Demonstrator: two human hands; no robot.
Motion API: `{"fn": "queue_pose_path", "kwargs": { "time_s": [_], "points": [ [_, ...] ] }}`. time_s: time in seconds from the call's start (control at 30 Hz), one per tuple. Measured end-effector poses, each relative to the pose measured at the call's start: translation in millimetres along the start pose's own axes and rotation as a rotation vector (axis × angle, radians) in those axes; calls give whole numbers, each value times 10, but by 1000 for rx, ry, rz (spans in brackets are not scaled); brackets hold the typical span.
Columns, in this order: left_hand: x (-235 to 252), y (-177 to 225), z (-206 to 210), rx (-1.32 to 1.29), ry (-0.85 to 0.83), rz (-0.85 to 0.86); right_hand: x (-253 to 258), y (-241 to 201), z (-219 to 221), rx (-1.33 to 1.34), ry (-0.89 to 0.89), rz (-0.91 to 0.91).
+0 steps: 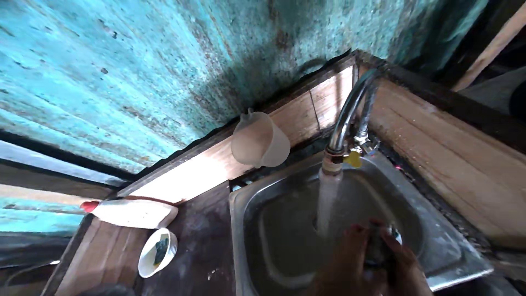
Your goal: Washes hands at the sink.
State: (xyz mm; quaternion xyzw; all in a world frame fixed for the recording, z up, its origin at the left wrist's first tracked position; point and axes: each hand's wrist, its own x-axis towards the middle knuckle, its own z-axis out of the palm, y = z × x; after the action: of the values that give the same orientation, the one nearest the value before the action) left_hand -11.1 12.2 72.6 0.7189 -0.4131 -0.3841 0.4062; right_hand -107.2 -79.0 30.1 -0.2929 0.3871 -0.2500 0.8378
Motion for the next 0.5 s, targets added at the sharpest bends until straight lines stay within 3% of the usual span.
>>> {"fn": "queue_pose_path", "kwargs": {
  "time_s": [0.1, 0.17, 0.27, 0.5],
  "points": [
    [378, 229, -311, -15, -28, -323, 118, -11, -25, 51, 171, 8],
    [598, 192, -438, -85, 177, -424, 166, -58, -13, 28, 199, 37],
    [777, -25, -495, -284, 414, -311, 198, -124, 42, -34, 214, 76],
    [711, -133, -471, -456, 403, -258, 179, -84, 66, 41, 202, 81]
  ]
}}
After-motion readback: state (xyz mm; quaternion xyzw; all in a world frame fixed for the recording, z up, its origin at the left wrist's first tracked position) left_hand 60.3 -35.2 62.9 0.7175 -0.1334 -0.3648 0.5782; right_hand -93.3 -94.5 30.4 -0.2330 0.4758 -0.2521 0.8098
